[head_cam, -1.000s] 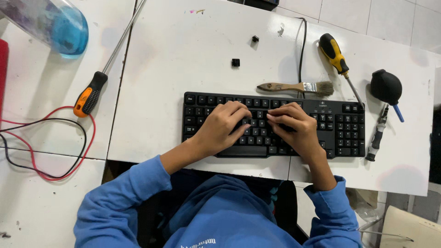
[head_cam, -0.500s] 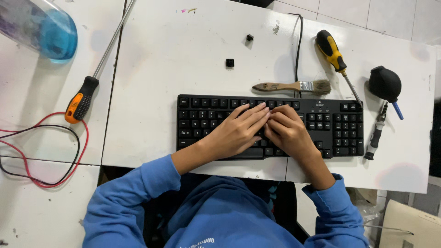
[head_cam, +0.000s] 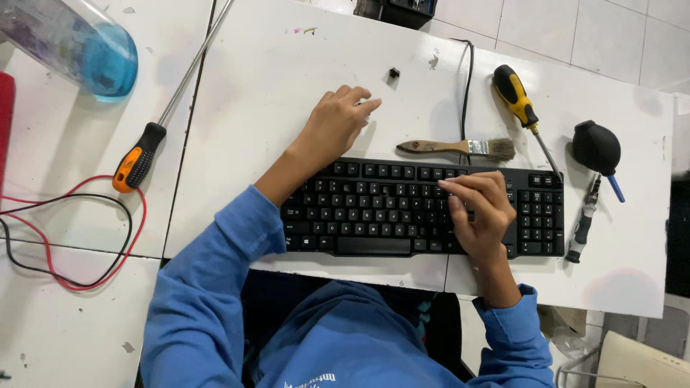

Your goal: The person removes and reattaches several black keyboard keycaps on a white desk. They use a yellow screwdriver to pry off stuck keycaps and press them back into place. Tools and a multimeter are visible on the desk.

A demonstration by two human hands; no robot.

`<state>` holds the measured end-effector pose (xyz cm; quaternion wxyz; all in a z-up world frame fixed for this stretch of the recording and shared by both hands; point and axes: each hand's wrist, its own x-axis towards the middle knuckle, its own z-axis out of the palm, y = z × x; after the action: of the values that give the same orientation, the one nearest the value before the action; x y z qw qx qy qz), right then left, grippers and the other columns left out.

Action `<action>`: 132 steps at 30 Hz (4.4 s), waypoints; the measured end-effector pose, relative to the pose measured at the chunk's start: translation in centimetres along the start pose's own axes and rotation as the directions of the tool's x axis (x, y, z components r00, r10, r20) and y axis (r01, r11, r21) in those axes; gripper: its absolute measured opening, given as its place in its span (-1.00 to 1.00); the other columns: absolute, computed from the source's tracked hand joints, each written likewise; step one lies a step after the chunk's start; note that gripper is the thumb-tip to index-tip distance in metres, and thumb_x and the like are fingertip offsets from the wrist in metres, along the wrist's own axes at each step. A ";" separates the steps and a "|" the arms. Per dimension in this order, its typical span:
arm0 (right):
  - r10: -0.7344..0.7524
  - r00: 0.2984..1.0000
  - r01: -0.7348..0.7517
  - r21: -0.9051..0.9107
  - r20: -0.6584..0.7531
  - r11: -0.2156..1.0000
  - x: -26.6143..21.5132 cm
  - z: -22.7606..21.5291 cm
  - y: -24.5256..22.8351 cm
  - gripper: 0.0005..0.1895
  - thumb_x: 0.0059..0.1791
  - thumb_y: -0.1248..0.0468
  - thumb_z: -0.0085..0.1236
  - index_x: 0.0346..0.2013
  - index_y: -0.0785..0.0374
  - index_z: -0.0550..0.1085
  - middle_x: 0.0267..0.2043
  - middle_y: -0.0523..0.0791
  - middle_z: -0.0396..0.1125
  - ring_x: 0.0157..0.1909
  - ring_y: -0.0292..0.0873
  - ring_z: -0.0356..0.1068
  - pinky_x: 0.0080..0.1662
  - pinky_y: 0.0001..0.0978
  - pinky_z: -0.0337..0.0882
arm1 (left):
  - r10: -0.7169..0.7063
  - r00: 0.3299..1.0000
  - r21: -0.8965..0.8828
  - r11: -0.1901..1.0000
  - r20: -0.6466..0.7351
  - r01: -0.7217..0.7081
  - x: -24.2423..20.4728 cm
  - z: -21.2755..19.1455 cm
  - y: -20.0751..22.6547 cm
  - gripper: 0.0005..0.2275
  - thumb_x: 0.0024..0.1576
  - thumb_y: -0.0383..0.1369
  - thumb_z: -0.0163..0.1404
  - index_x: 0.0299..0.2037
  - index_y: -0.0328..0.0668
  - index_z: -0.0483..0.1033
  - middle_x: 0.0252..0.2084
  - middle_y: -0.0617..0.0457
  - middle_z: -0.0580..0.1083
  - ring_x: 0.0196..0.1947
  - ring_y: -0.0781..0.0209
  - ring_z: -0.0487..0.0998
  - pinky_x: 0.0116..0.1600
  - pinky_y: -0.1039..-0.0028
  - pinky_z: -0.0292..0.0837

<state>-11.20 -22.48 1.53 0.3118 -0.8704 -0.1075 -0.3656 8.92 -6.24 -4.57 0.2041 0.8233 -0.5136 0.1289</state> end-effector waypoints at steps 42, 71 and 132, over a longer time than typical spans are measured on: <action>-0.119 0.982 0.109 0.073 0.147 0.991 6.5 4.2 -5.5 -0.78 -0.25 0.56 0.20 -0.34 0.35 0.50 -0.39 -0.02 0.37 -0.38 -0.01 0.37 -0.34 -0.30 0.41 | -0.460 0.789 -0.892 -0.388 0.406 0.233 -5.5 -4.8 8.5 -0.83 0.02 -0.43 0.01 -0.24 -0.37 0.40 -0.28 -0.08 0.47 -0.21 0.24 0.51 -0.12 0.50 0.47; 0.123 0.866 -0.127 -0.024 0.485 0.992 3.2 3.3 -2.1 -0.91 -0.19 0.42 0.16 -0.43 0.20 0.51 -0.37 -0.13 0.40 -0.28 -0.13 0.40 -0.32 -0.43 0.39 | -0.344 0.927 -0.665 0.728 -0.149 0.163 -6.7 -6.2 3.9 -0.93 0.05 -0.50 -0.06 -0.29 -0.21 0.34 -0.28 0.03 0.36 -0.30 0.10 0.48 -0.17 0.34 0.38; -0.058 0.998 0.058 0.029 0.005 0.998 1.2 2.3 -0.9 -0.90 -0.12 0.54 -0.10 -0.38 0.47 0.41 -0.47 0.06 0.27 -0.52 -0.09 0.21 -0.40 -0.39 0.23 | 0.029 0.981 0.239 0.971 -0.190 0.018 7.4 6.7 -2.2 -0.69 -0.23 -0.24 0.20 -0.33 0.03 0.37 -0.41 0.12 0.32 -0.39 0.19 0.34 -0.49 0.45 0.30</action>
<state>-9.43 -20.39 1.52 0.3135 -0.8634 -0.1390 -0.3702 14.23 -14.39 -7.76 0.1517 0.8242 -0.4743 0.2695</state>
